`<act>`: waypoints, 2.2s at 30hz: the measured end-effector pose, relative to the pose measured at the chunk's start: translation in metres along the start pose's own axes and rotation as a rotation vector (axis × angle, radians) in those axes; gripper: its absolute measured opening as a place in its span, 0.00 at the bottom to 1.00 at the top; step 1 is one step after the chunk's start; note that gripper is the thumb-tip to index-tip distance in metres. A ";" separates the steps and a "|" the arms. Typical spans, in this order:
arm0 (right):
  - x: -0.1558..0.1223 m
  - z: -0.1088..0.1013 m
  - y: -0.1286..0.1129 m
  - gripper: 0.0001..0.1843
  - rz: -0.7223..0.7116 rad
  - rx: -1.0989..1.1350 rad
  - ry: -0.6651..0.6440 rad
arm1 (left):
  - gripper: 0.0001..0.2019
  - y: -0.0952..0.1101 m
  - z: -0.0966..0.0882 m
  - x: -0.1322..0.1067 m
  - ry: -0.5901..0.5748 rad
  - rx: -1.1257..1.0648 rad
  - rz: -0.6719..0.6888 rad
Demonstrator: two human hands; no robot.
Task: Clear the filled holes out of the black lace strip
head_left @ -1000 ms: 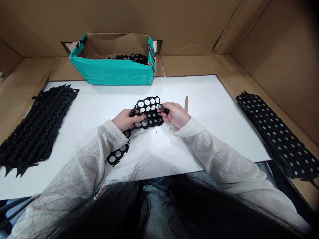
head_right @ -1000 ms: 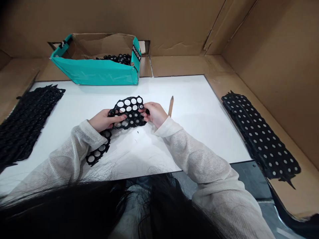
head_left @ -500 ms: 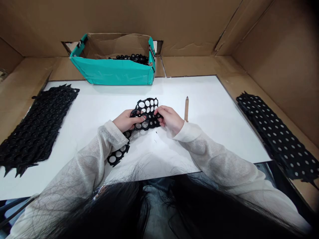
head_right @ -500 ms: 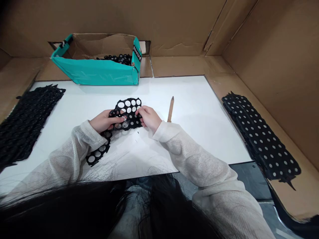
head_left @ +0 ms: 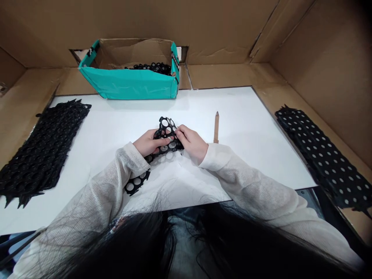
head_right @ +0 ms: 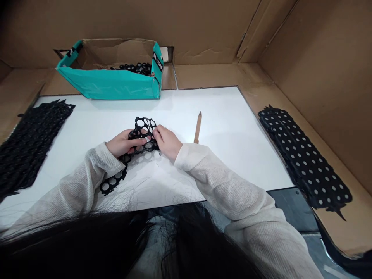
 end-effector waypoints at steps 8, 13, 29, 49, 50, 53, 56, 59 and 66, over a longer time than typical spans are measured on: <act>-0.005 -0.007 0.048 0.10 0.288 0.685 0.205 | 0.07 0.002 -0.003 -0.002 0.034 -0.030 -0.066; -0.019 -0.053 0.068 0.09 0.291 0.840 0.546 | 0.13 -0.008 -0.005 -0.001 -0.048 0.048 -0.122; -0.011 -0.025 0.037 0.10 0.274 1.083 0.174 | 0.15 -0.009 -0.011 -0.001 -0.045 0.164 -0.117; -0.011 0.025 -0.021 0.13 0.008 -0.443 -0.176 | 0.12 -0.004 0.003 0.004 0.004 -0.292 0.219; -0.011 0.024 -0.021 0.12 -0.002 -0.454 -0.180 | 0.12 -0.005 0.002 0.004 0.010 -0.290 0.211; -0.008 0.022 -0.021 0.10 -0.073 -0.364 -0.200 | 0.13 -0.008 -0.001 0.004 0.036 -0.281 0.175; -0.005 0.015 -0.018 0.11 -0.129 -0.185 -0.170 | 0.15 -0.010 -0.005 0.003 0.067 -0.279 0.133; 0.000 -0.003 0.000 0.13 -0.046 0.001 -0.014 | 0.15 -0.010 -0.005 0.002 0.092 -0.260 0.114; -0.018 -0.061 0.061 0.09 0.253 0.521 0.522 | 0.11 -0.006 -0.051 -0.013 0.530 0.083 0.173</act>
Point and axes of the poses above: each hand's wrist, its own x-axis towards the middle knuckle, its own z-axis out of the palm, y = z × x, the point moved 10 cm from there along x, towards the middle knuckle, and after that the axes turned 14 degrees about -y, right-handed, at the moved point
